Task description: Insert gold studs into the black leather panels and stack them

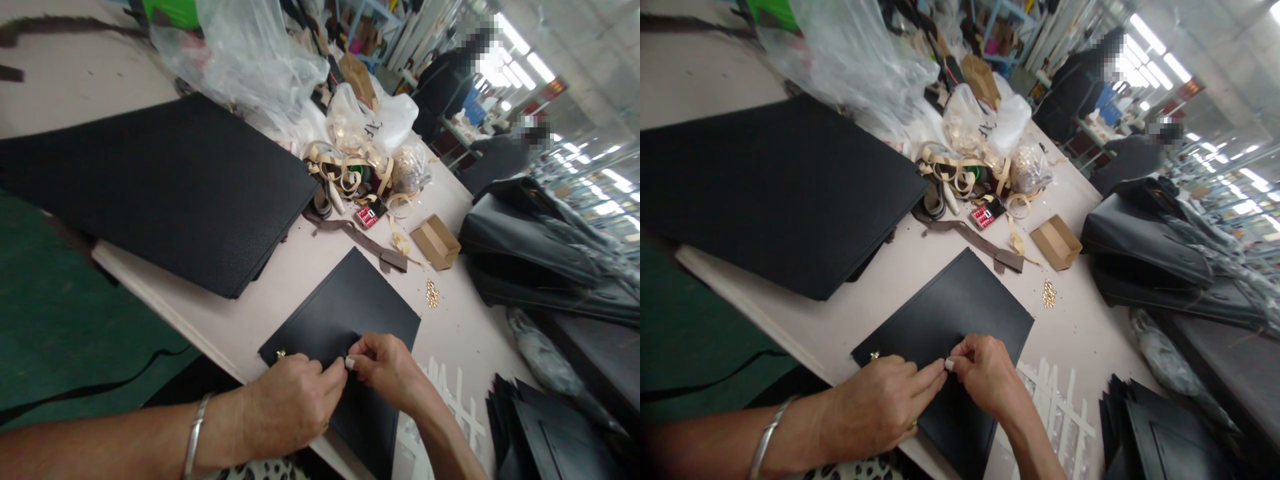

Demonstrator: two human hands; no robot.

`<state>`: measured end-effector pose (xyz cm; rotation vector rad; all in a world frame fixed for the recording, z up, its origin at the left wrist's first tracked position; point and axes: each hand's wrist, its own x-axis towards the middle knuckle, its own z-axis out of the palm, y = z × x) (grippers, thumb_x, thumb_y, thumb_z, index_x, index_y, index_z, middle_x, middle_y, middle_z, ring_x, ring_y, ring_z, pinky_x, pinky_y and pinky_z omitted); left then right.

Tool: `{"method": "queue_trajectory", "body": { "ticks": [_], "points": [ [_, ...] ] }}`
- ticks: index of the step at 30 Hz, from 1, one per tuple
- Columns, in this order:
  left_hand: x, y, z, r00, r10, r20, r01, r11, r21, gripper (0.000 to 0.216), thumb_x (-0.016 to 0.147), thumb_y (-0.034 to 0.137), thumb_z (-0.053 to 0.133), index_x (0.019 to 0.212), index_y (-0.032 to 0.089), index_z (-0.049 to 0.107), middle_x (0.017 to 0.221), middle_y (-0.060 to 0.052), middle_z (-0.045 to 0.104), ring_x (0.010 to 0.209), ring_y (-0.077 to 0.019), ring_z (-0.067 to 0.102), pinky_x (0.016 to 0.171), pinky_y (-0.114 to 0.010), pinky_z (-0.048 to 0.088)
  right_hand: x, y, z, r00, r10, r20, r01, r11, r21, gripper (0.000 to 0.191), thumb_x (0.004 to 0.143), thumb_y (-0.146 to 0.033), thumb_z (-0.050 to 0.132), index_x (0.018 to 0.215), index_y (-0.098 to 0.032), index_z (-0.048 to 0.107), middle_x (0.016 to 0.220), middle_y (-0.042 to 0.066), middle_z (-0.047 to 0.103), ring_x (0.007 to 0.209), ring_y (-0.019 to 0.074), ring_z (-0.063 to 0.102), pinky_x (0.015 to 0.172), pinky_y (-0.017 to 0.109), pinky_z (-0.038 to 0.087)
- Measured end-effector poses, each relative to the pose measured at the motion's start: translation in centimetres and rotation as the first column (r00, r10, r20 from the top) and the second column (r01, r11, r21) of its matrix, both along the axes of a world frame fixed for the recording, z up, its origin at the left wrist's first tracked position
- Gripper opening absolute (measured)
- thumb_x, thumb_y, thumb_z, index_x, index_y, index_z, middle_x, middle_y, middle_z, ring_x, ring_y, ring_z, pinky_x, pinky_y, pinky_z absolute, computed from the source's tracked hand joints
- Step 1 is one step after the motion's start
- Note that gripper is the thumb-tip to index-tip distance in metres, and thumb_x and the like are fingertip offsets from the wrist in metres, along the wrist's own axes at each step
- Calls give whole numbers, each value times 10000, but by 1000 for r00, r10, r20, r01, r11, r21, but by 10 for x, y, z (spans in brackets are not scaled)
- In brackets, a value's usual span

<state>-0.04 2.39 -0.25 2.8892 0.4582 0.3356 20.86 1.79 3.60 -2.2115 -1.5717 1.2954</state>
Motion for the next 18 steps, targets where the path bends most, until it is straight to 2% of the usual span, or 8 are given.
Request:
{"method": "queue_trajectory", "body": {
  "ticks": [4, 9, 13, 16, 18],
  "points": [
    [0, 0, -2, 1000, -5, -6, 5, 1000, -11, 407, 943, 232, 459, 1316, 96, 548, 1328, -118, 623, 715, -197, 630, 513, -365, 481, 2, 6, -2, 999, -33, 17, 34, 996, -82, 77, 752, -261, 653, 711, -197, 664, 534, -10, 634, 494, 129, 561, 464, 223, 339],
    [2, 2, 1, 999, -31, -43, 28, 998, -56, 425, 938, 205, 441, 1336, 95, 543, 1310, -140, 635, 755, -203, 650, 560, -351, 495, -4, 12, 3, 996, -4, 95, 12, 996, -85, 76, 736, -220, 682, 671, -203, 647, 508, -19, 617, 468, 123, 547, 450, 219, 304],
    [0, 0, 0, 998, -28, -62, 22, 996, -87, 489, 859, 146, 502, 1344, 115, 550, 1312, -134, 644, 815, -212, 677, 655, -339, 540, -10, 8, 5, 990, -34, 140, 27, 998, 50, 39, 711, -202, 724, 686, -203, 694, 548, -24, 623, 525, 120, 554, 477, 212, 318],
    [-2, 0, -13, 999, 50, -13, -51, 997, -53, 583, 743, 55, 506, 1311, 149, 597, 1265, -120, 676, 810, -234, 702, 693, -359, 560, -16, -6, 10, 991, -57, 124, 34, 983, 179, 43, 750, -234, 723, 786, -215, 740, 638, -21, 669, 600, 124, 587, 537, 210, 367],
    [-1, 5, -27, 993, 89, 71, -86, 995, -49, 584, 748, 36, 452, 1280, 205, 623, 1238, -84, 689, 790, -221, 715, 689, -343, 562, -22, -23, 20, 993, -80, 88, 48, 949, 313, 106, 807, -245, 684, 889, -226, 749, 753, -6, 714, 700, 140, 633, 629, 221, 425]
  ]
}}
